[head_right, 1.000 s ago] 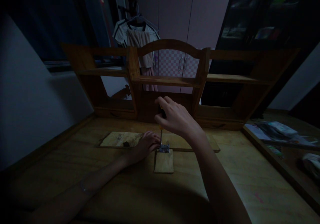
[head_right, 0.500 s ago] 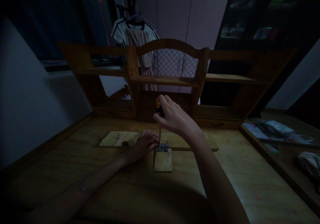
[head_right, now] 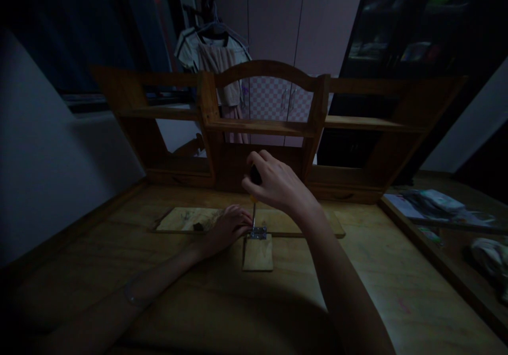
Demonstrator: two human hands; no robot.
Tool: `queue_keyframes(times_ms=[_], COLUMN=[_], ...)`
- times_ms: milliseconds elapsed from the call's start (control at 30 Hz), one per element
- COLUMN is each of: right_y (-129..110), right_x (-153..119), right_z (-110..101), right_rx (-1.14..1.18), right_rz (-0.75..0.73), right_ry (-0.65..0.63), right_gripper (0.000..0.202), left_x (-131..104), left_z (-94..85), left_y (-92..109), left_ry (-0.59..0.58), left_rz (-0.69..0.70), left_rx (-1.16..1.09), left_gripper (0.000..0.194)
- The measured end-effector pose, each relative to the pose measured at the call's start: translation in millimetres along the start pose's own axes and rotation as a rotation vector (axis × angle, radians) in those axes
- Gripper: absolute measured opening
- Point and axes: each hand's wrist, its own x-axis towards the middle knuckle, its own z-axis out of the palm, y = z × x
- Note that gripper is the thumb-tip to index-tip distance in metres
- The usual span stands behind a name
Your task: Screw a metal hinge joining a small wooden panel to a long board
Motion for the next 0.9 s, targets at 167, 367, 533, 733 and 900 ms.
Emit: queue_keyframes(times_ms=[167, 367, 533, 733, 900], right_y=[2.0, -2.5, -2.4, -2.0, -1.2], right_x=[2.0, -0.7, -0.7, -1.3, -2.1], right_z=[2.5, -3.8, -2.6, -4.2, -5.3], right_rx=[-0.054, 0.017, -0.030, 0.035, 0.050], right_rz=[0.039, 0.005, 0.034, -0.010, 0.017], right_ry=[0.021, -0.047, -0.014, -0.032, -0.045], right_gripper=[0.021, 0.028, 0.021, 0.025, 0.026], left_x=[1.1, 0.2, 1.2, -0.4, 0.7], left_z=[2.0, 2.6, 2.0, 3.1, 2.6], left_y=[-1.4, -1.7, -0.8, -0.8, 0.4], left_ry=[0.007, 0.014, 0.008, 0.015, -0.002], left_rz=[-0.018, -0.009, -0.023, -0.037, -0.035], left_rx=[-0.019, -0.031, -0.039, -0.040, -0.077], left_gripper=[0.003, 0.005, 0.006, 0.012, 0.008])
